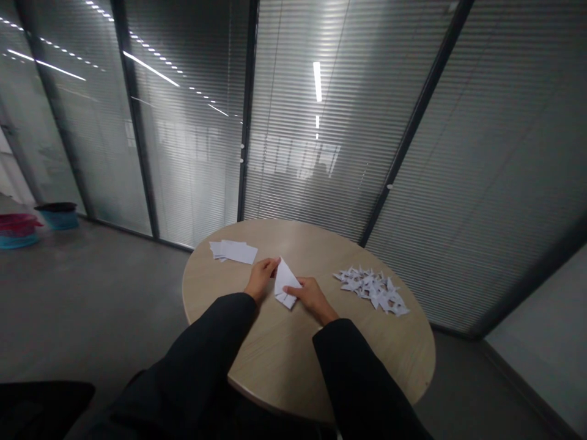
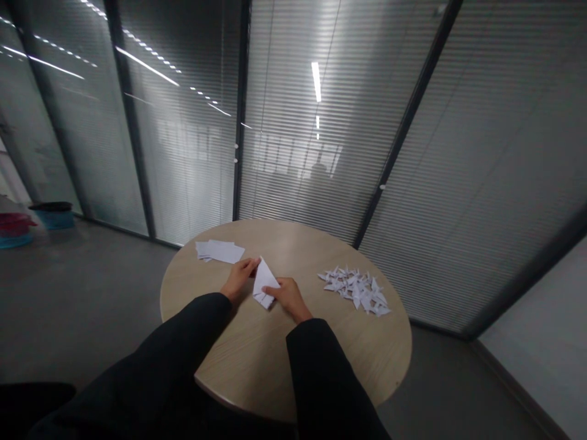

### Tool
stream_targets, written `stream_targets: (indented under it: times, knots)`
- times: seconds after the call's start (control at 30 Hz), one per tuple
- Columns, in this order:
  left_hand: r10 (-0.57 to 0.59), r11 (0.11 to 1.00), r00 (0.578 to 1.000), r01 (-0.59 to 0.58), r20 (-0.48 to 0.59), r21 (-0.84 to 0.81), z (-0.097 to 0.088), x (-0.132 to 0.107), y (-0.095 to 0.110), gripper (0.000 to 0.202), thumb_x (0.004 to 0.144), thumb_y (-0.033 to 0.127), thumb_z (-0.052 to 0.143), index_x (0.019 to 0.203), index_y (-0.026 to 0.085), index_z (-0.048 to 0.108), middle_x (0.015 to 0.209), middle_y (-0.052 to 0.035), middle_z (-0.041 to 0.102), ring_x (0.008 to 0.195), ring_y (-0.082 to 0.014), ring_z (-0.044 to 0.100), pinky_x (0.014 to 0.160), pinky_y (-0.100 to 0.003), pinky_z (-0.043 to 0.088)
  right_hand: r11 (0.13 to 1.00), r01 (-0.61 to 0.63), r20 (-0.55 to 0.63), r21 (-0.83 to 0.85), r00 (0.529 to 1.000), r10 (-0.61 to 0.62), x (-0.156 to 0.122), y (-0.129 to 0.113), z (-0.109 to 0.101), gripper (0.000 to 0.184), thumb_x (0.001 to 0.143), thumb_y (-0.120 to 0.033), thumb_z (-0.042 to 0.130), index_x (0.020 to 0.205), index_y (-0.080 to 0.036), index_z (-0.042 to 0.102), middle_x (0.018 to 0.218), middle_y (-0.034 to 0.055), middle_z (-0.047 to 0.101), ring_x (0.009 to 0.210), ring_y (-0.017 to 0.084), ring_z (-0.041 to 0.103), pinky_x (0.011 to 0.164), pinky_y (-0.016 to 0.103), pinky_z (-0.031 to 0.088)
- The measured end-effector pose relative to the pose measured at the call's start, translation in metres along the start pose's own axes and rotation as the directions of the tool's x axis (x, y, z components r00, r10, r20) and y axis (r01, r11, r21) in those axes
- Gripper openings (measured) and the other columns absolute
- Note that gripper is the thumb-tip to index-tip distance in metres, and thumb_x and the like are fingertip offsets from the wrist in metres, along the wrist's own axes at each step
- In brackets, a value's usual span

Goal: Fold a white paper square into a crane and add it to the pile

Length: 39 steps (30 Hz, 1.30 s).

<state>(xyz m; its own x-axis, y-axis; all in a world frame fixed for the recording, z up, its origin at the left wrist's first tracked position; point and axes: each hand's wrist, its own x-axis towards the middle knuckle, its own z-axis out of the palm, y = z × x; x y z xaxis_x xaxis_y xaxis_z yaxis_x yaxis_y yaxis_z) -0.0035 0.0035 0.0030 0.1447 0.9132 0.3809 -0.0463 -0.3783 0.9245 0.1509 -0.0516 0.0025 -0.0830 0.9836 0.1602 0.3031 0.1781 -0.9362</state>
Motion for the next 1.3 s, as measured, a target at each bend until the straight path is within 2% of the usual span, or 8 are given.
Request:
stream_targets:
  times: [0.17,0.3,0.43,0.57,0.77,1.0,1.13,1.3]
  knots:
    - [-0.018,0.998,0.999,0.021,0.048,-0.058,0.003,0.000,-0.005,0.041,0.071,0.054,0.057,0.066,0.014,0.057,0.055,0.0018,0.049,0.051,-0.0105,0.043,0.050,-0.024,0.033,0.999,-0.016,-0.016,0.045,1.000,0.017,0.000,-0.002,0.001,0.030,0.057,-0.035,0.072,0.074,-0.009,0.070,0.063,0.0038,0.067,0.053,0.015,0.056,0.052,0.024,0.040]
    - [0.064,0.986,0.997,-0.057,-0.038,0.156,0.002,-0.004,0.002,0.037,0.078,0.050,0.050,0.067,0.014,0.057,0.055,0.0016,0.048,0.053,-0.0114,0.043,0.049,-0.023,0.030,0.998,-0.024,-0.004,0.057,1.000,0.025,-0.003,-0.008,0.003,0.031,0.057,-0.035,0.071,0.074,-0.010,0.070,0.063,0.0031,0.066,0.054,0.014,0.056,0.052,0.024,0.040]
    - [0.194,0.914,0.978,-0.150,-0.081,0.376,0.002,-0.012,0.013,0.035,0.086,0.043,0.041,0.067,0.016,0.054,0.055,0.0022,0.047,0.054,-0.0112,0.043,0.052,-0.024,0.028,0.998,-0.006,0.014,0.065,1.000,0.005,-0.004,-0.012,0.003,0.032,0.058,-0.036,0.072,0.075,-0.009,0.070,0.064,0.0030,0.066,0.055,0.014,0.056,0.053,0.024,0.039]
    - [0.267,0.865,0.960,-0.199,-0.087,0.461,0.003,-0.018,0.022,0.033,0.089,0.039,0.038,0.072,0.017,0.056,0.060,0.0009,0.051,0.057,-0.0120,0.046,0.055,-0.024,0.030,0.997,0.029,0.017,0.072,0.999,-0.030,-0.003,-0.014,0.005,0.033,0.059,-0.038,0.072,0.076,-0.009,0.070,0.065,0.0029,0.066,0.056,0.014,0.055,0.053,0.024,0.039]
    - [0.191,0.945,0.978,-0.161,-0.082,0.285,0.002,-0.015,0.021,0.032,0.084,0.043,0.045,0.079,0.016,0.062,0.064,-0.0004,0.057,0.059,-0.0123,0.049,0.055,-0.023,0.034,0.997,0.014,-0.020,0.072,1.000,-0.012,-0.002,-0.012,0.005,0.035,0.058,-0.039,0.073,0.076,-0.009,0.071,0.065,0.0036,0.066,0.056,0.015,0.056,0.054,0.025,0.040]
    - [0.015,1.000,0.998,-0.014,0.060,-0.006,0.002,-0.007,0.009,0.043,0.070,0.053,0.059,0.074,0.011,0.065,0.063,-0.0034,0.061,0.058,-0.0137,0.051,0.054,-0.024,0.038,0.997,0.048,-0.096,0.061,0.994,-0.042,-0.003,-0.010,0.000,0.034,0.060,-0.038,0.071,0.078,-0.009,0.072,0.070,0.0060,0.069,0.061,0.018,0.059,0.057,0.027,0.043]
    - [0.015,0.997,1.000,-0.016,0.014,0.073,0.002,-0.008,0.010,0.043,0.072,0.052,0.057,0.074,0.010,0.066,0.061,-0.0037,0.061,0.056,-0.0134,0.050,0.051,-0.024,0.035,0.996,0.058,-0.095,0.061,0.994,-0.052,-0.003,-0.009,0.001,0.035,0.060,-0.038,0.071,0.080,-0.009,0.072,0.071,0.0068,0.069,0.060,0.018,0.059,0.058,0.028,0.044]
    - [0.127,0.953,0.992,-0.114,-0.027,0.280,0.002,-0.011,0.012,0.038,0.079,0.047,0.051,0.077,0.013,0.068,0.063,-0.0032,0.061,0.057,-0.0135,0.050,0.053,-0.024,0.034,0.997,0.052,-0.097,0.056,0.994,-0.046,-0.002,-0.010,0.001,0.035,0.061,-0.039,0.070,0.078,-0.009,0.071,0.068,0.0056,0.068,0.059,0.017,0.058,0.056,0.027,0.043]
